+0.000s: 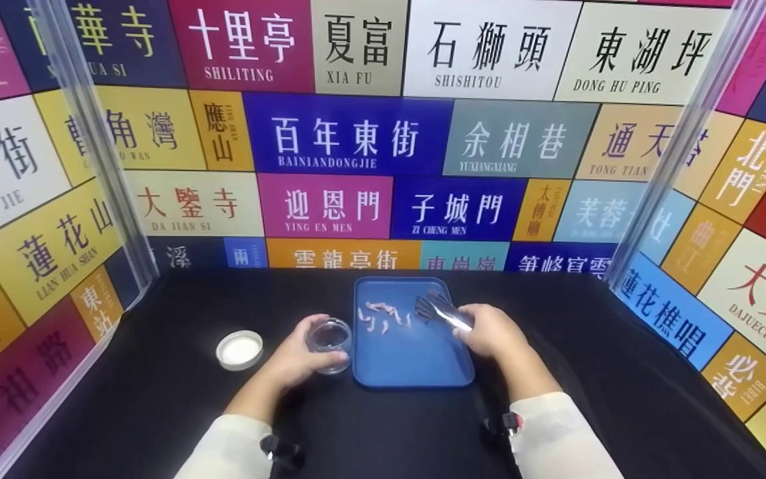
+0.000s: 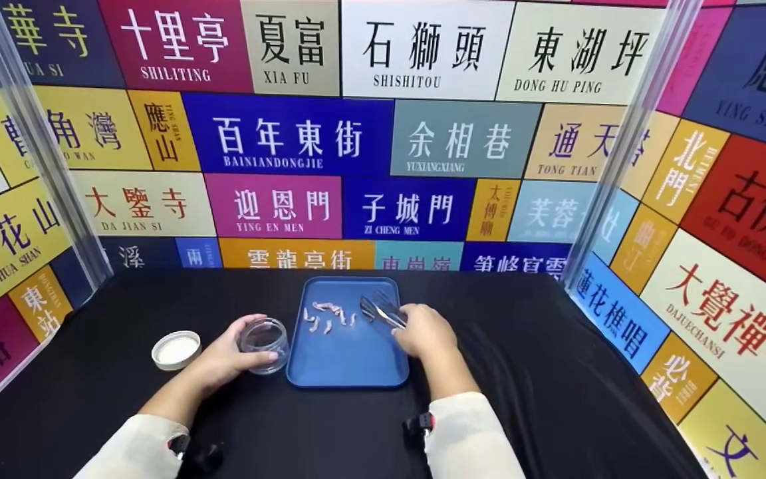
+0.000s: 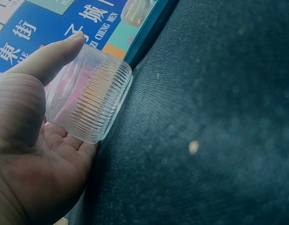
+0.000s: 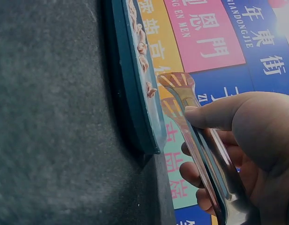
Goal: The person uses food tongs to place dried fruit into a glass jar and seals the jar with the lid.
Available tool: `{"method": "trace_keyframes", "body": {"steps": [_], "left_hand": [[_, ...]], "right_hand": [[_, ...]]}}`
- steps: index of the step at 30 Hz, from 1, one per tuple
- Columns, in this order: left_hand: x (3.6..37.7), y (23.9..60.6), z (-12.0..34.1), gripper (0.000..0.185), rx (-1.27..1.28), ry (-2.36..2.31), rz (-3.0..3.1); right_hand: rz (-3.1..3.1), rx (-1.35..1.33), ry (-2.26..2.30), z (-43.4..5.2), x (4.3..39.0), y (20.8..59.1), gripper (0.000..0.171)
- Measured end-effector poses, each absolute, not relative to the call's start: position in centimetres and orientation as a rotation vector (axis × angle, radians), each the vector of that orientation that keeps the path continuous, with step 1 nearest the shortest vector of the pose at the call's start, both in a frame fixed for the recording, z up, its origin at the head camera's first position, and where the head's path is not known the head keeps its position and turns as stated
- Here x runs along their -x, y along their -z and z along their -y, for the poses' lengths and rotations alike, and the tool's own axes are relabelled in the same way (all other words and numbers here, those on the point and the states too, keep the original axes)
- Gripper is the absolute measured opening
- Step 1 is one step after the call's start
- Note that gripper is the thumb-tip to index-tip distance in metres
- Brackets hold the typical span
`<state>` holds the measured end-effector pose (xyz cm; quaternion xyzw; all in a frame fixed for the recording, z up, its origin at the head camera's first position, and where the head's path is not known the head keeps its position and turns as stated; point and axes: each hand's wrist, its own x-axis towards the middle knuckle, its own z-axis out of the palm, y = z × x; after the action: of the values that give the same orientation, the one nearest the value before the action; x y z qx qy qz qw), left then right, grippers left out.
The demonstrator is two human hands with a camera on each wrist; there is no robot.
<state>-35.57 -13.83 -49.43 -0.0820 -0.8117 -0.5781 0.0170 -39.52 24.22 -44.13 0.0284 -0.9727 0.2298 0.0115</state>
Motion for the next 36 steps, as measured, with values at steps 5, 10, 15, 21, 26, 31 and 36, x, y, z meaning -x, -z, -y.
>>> {"method": "trace_keyframes", "body": {"steps": [5, 10, 15, 21, 26, 31, 36], "left_hand": [[35.5, 49.39, 13.78, 0.092, 0.25, 1.812, 2.521], [35.5, 49.38, 13.74, 0.091, 0.251, 1.81, 2.524], [35.55, 49.41, 13.79, 0.092, 0.258, 1.809, 2.517], [35.53, 49.42, 13.86, 0.091, 0.266, 1.818, 2.501], [35.48, 49.48, 13.89, 0.091, 0.26, 1.813, 2.502], [35.48, 49.54, 13.87, 0.091, 0.254, 1.804, 2.512], [35.43, 49.44, 13.87, 0.091, 0.254, 1.806, 2.518]], "right_hand": [[3.054, -0.092, -0.701, -24.13, 39.44, 44.33, 0.05], [3.071, -0.092, -0.671, -24.04, 39.4, 44.41, 0.048], [3.072, -0.085, -0.677, -24.0, 39.4, 44.34, 0.044], [3.067, -0.065, -0.717, -23.88, 39.4, 44.33, 0.042], [3.046, -0.081, -0.692, -23.77, 39.39, 44.3, 0.041], [3.013, -0.091, -0.682, -23.62, 39.29, 44.17, 0.041], [3.012, -0.091, -0.713, -23.33, 38.98, 43.77, 0.042]]}}
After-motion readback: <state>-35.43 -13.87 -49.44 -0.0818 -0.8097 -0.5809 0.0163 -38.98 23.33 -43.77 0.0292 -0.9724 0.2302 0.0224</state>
